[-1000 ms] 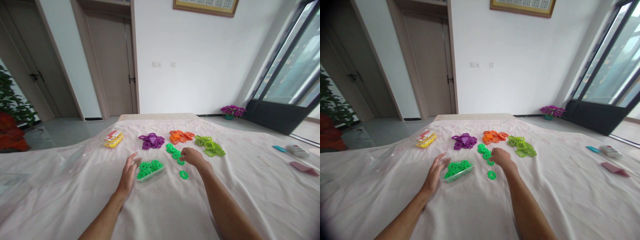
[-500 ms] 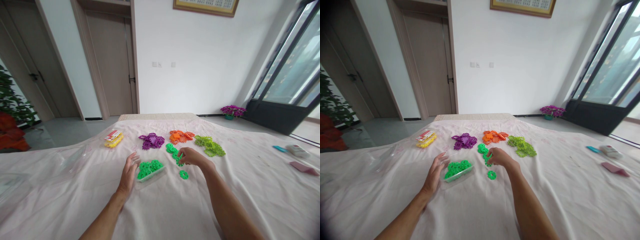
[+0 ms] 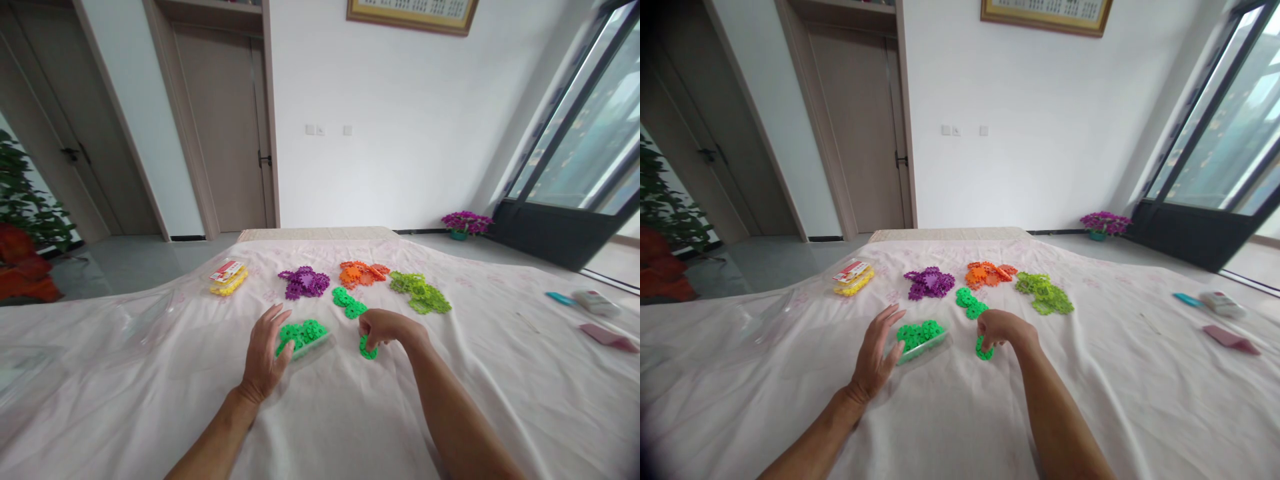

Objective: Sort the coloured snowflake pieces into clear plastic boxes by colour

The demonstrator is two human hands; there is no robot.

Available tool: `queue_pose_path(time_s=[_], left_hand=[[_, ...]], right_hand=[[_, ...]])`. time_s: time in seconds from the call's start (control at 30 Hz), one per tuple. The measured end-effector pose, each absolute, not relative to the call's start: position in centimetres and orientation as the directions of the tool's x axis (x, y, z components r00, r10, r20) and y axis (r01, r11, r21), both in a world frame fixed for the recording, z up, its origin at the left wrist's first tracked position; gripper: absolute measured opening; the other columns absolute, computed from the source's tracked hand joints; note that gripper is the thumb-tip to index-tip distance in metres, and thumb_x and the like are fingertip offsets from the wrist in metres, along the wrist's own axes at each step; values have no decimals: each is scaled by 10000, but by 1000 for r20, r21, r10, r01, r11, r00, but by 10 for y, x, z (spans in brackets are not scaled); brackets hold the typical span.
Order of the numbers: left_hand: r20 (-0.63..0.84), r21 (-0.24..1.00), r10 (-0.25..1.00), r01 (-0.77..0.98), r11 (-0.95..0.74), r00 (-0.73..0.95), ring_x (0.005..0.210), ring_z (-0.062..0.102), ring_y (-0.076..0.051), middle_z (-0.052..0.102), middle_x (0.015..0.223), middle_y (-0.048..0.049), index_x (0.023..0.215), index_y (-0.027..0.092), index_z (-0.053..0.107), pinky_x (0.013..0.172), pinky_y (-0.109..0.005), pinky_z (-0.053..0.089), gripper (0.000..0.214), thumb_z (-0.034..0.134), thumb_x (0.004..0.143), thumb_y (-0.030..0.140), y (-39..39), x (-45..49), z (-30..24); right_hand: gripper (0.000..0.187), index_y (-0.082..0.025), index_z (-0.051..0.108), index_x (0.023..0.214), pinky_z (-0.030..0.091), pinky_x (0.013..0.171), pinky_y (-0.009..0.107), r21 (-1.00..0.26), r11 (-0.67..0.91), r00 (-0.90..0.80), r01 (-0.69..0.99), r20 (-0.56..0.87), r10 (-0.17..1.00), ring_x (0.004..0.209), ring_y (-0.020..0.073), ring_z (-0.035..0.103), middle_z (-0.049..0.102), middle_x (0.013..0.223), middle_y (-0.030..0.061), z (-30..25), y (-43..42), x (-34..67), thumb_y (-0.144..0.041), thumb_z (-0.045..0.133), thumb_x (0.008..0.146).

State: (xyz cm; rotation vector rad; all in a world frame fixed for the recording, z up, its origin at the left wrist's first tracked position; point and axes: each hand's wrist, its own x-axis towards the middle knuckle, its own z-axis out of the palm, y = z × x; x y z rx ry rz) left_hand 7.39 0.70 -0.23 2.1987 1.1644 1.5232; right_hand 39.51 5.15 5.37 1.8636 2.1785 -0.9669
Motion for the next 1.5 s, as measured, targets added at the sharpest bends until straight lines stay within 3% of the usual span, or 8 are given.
queue_pose_path(time_s=[0.13,0.3,0.5,0.7,0.83,0.97,1.2,1.5], left_hand=[[693,558,707,518,-648,138,1361,396,-307,515,1408,-93,1311,248,564,1159,-480,251,465,581,856,340,9,74,-3],[662,596,737,503,-626,133,1373,384,-304,551,1373,-85,1278,250,594,1168,-488,239,431,575,859,350,11,74,-4],[665,603,733,476,-640,142,1371,384,-312,557,1365,-80,1277,256,596,1171,-494,235,430,583,857,348,12,73,-6],[677,557,716,516,-650,172,1365,387,-305,562,1358,-78,1292,249,579,1168,-488,239,427,561,871,315,12,72,-6],[675,518,710,558,-648,198,1363,385,-295,558,1353,-83,1300,241,561,1160,-479,260,418,528,889,304,12,71,-6],[688,495,692,557,-667,217,1344,402,-287,572,1327,-82,1287,236,563,1149,-469,282,404,522,888,291,13,71,-7],[711,435,662,590,-680,239,1330,419,-280,585,1291,-86,1268,216,563,1122,-485,331,376,481,911,302,14,70,-7],[715,387,645,617,-686,268,1310,437,-259,591,1269,-83,1254,209,550,1110,-488,362,347,448,933,293,14,70,-7]], right_hand=[[228,-175,697,800,391,498,205,-462,71,-284,884,-410,867,546,127,568,617,589,-24,59,51,394,-201,708,573],[291,-188,741,886,370,533,199,-519,192,-341,833,-209,917,633,121,576,676,718,-18,66,53,393,-190,679,601],[183,-160,700,831,376,547,205,-728,214,-216,651,93,972,612,106,543,639,688,-11,73,54,374,-285,634,714],[234,-163,673,900,415,549,200,-885,214,-234,413,124,964,616,105,557,653,733,7,67,49,329,-340,648,749],[278,-181,672,1017,464,636,235,-797,189,-159,573,119,980,718,144,617,691,856,28,60,54,332,-358,596,817],[256,-205,680,1065,423,753,243,-511,55,68,858,219,973,903,172,623,682,1020,50,49,62,361,-282,586,839],[312,-253,672,1091,355,691,249,-261,-69,106,963,132,985,1001,198,586,600,1130,64,21,66,370,-421,621,834],[314,-240,613,1066,293,629,256,-295,-77,126,952,151,981,938,193,594,643,1066,44,14,69,371,-351,664,776]])
